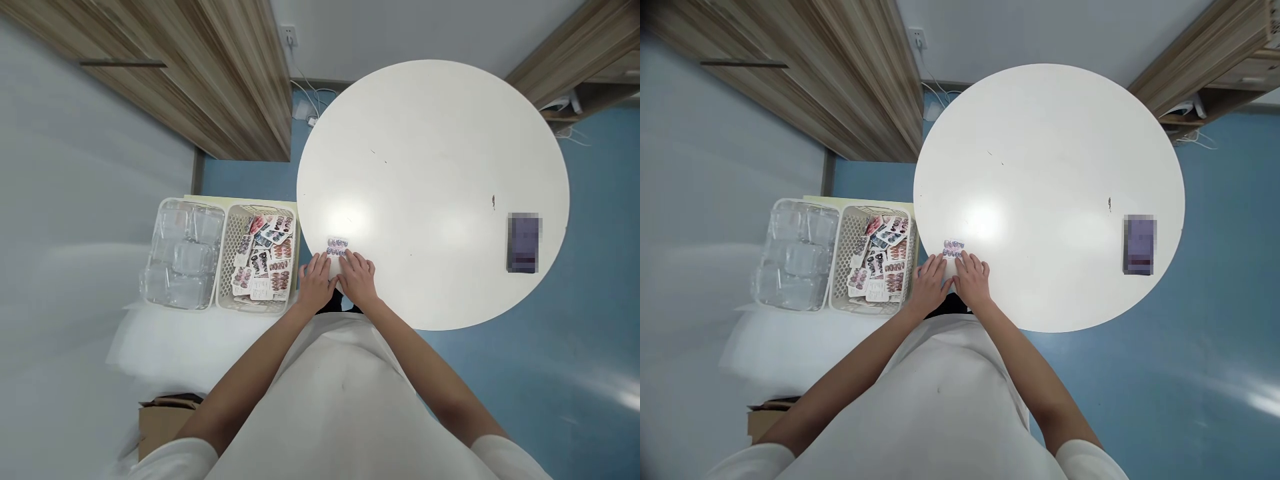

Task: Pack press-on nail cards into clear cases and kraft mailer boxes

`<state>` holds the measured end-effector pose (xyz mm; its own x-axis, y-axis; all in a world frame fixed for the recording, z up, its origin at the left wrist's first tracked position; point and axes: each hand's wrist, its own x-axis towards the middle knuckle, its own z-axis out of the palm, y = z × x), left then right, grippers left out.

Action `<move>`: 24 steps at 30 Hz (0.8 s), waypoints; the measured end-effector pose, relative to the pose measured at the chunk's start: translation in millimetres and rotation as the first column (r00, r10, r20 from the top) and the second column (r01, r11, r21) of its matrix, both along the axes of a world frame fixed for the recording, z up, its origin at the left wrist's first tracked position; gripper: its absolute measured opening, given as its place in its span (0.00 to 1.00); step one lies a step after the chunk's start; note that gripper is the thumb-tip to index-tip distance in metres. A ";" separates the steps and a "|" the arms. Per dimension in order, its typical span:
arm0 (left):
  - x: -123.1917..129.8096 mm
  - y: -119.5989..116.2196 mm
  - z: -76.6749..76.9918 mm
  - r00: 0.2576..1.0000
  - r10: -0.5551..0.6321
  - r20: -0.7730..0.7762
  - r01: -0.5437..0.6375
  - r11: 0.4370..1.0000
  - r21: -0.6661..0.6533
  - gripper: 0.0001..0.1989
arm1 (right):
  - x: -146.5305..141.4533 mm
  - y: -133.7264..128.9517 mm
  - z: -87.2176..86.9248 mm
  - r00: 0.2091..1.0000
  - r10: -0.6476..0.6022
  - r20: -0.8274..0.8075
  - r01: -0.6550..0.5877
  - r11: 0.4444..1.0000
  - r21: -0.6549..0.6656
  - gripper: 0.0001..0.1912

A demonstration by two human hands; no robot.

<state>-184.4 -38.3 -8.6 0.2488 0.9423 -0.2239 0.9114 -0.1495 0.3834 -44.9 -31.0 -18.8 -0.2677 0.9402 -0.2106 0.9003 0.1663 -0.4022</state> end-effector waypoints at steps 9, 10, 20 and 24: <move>-12.3 24.8 -3.2 0.997 0.072 0.017 -0.072 0.997 -0.006 0.24 | -20.3 30.8 -1.2 1.000 0.013 0.018 -0.012 1.000 -0.011 0.22; -12.3 25.9 -3.5 0.997 0.074 0.025 -0.074 0.997 -0.007 0.24 | -21.1 31.9 -1.5 1.000 0.012 0.020 -0.012 1.000 -0.014 0.22; -11.1 26.9 -4.1 0.994 0.085 0.076 -0.084 0.996 -0.015 0.25 | -21.4 33.7 -0.6 0.998 0.018 0.057 -0.016 0.999 -0.030 0.23; -11.9 26.7 -5.5 0.995 0.080 0.065 -0.081 0.997 0.004 0.25 | -21.3 33.2 0.3 0.998 0.025 0.052 -0.024 0.999 -0.023 0.23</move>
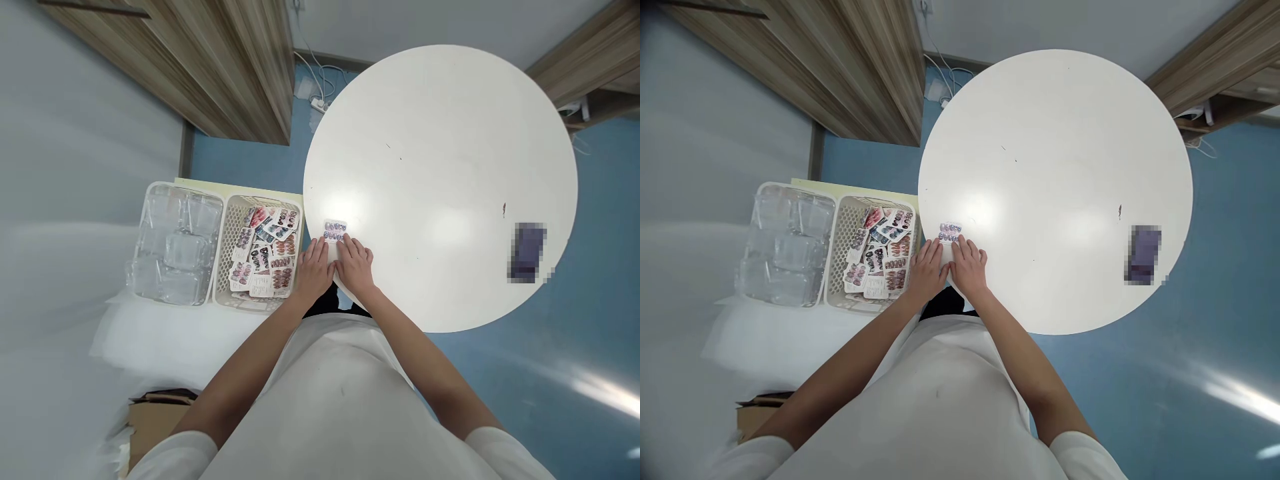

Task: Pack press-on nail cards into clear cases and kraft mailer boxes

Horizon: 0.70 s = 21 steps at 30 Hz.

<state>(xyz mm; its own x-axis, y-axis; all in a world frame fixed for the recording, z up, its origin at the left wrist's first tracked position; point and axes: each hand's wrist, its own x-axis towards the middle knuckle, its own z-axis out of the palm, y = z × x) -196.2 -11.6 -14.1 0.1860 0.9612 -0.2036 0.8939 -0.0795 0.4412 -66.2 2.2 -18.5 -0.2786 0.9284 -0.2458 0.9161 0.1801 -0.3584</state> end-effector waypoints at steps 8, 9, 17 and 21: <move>3.2 -8.4 0.4 0.997 0.059 0.041 -0.060 0.998 0.015 0.26 | 12.9 -6.7 7.7 0.998 0.050 -0.038 -0.050 0.999 0.002 0.23; 5.1 -11.3 1.7 0.997 0.066 0.038 -0.067 0.998 0.021 0.26 | 17.1 -8.4 10.3 0.997 0.067 -0.040 -0.067 0.998 0.001 0.24; 32.5 -48.6 25.4 0.991 0.132 -0.007 -0.130 0.988 0.086 0.24 | 70.3 -34.3 41.6 0.945 0.264 -0.195 -0.274 0.961 -0.023 0.25; 49.8 -76.2 29.9 0.985 0.173 0.012 -0.174 0.980 0.096 0.24 | 97.9 -52.0 48.7 0.892 0.341 -0.297 -0.370 0.928 -0.048 0.25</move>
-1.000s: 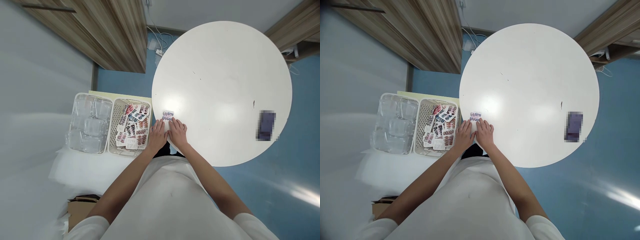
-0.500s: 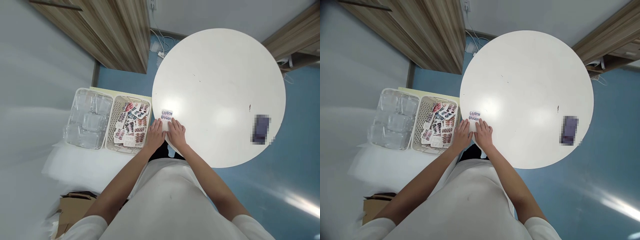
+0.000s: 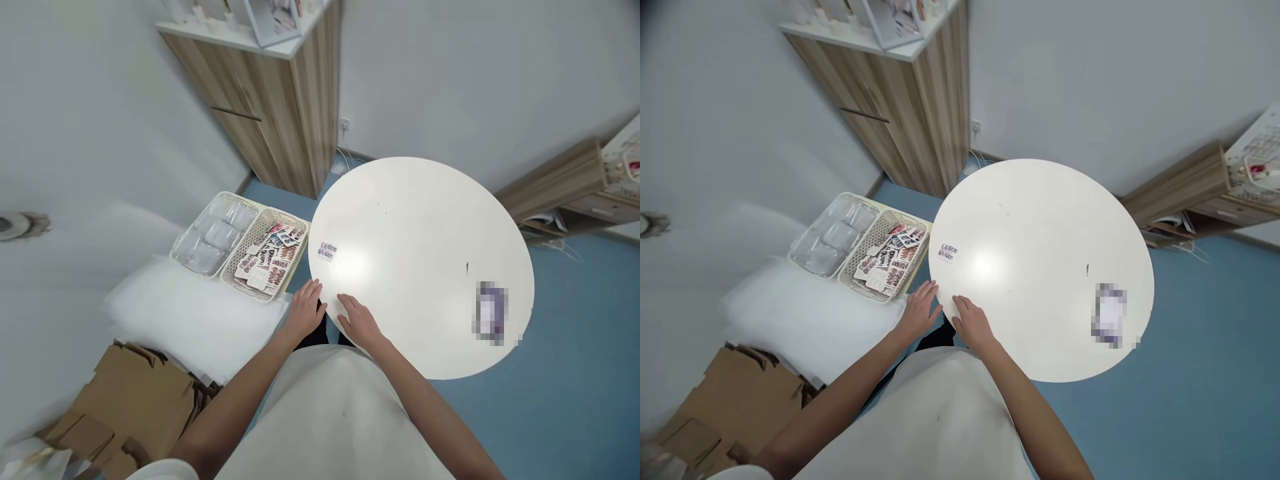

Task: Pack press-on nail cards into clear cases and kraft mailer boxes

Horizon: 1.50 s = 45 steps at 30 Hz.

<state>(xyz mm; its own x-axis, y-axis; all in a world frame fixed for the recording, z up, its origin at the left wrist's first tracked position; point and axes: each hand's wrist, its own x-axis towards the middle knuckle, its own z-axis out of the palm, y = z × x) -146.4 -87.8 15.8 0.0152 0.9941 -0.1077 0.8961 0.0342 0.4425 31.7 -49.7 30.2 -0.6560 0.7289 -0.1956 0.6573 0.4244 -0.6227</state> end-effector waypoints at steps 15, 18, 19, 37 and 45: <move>-5.9 -77.4 40.1 0.967 0.186 0.175 -0.169 0.980 -0.103 0.20 | -7.1 -18.3 15.8 0.980 0.181 -0.079 -0.189 0.975 -0.116 0.19; -23.6 -91.8 50.4 0.949 0.239 0.204 -0.228 0.971 -0.074 0.20 | -33.0 -21.5 20.4 0.968 0.227 -0.104 -0.237 0.966 -0.099 0.19; -30.2 -97.4 53.2 0.942 0.257 0.215 -0.249 0.966 -0.066 0.19 | -42.0 -22.6 22.3 0.964 0.242 -0.112 -0.253 0.963 -0.096 0.19; -120.1 -140.9 53.5 0.878 0.377 0.294 -0.383 0.923 -0.039 0.18 | -147.9 -35.4 33.5 0.943 0.331 -0.043 -0.333 0.941 -0.068 0.19; -149.8 -101.1 51.3 0.849 0.411 0.332 -0.425 0.905 -0.031 0.18 | -190.8 -2.8 24.8 0.928 0.367 -0.069 -0.372 0.924 -0.087 0.18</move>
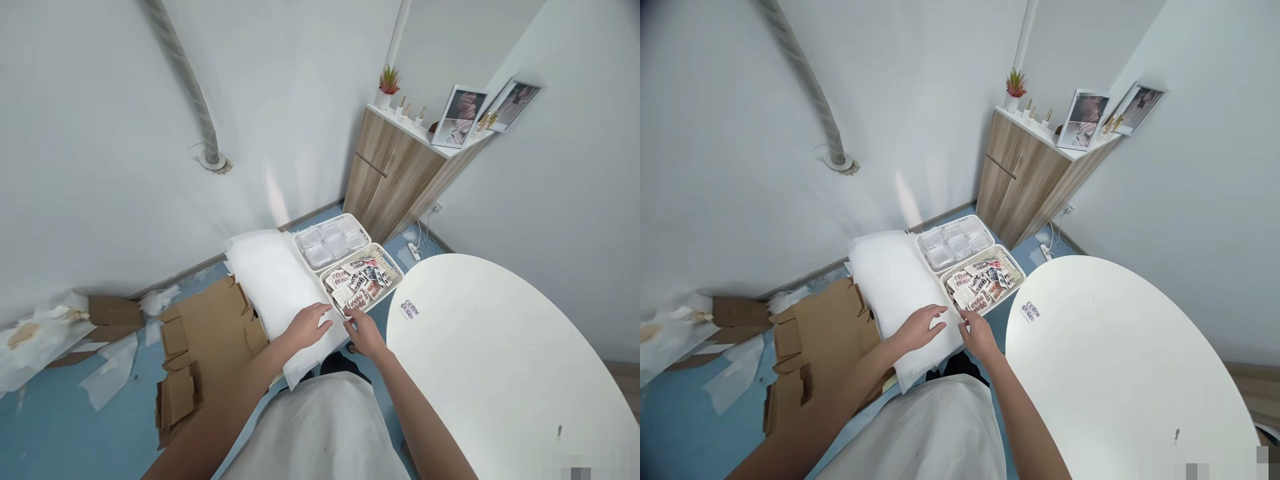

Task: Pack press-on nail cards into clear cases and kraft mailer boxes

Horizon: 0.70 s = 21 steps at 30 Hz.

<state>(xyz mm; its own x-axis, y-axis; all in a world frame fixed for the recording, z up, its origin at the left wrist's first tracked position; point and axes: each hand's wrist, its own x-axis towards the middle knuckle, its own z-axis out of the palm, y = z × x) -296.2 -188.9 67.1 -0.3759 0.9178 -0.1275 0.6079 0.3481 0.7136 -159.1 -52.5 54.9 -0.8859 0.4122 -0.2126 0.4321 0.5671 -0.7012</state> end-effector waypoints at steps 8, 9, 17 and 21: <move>-44.1 74.1 0.7 0.944 0.240 0.225 -0.256 0.965 0.048 0.21 | -61.7 72.5 -9.1 0.994 -0.076 -0.074 0.072 0.996 -0.046 0.18; -50.0 82.7 -0.7 0.916 0.288 0.278 -0.307 0.951 0.026 0.21 | -70.8 80.9 -11.5 0.991 -0.099 -0.088 0.094 0.994 -0.052 0.18; -99.5 135.9 -11.2 0.486 0.578 0.655 -0.584 0.773 -0.249 0.31 | -138.4 122.3 -37.1 0.958 -0.232 -0.167 0.215 0.970 -0.114 0.25; -114.0 149.0 -19.1 0.457 0.635 0.623 -0.609 0.734 -0.301 0.33 | -157.4 125.1 -45.2 0.951 -0.294 -0.092 0.283 0.952 -0.117 0.29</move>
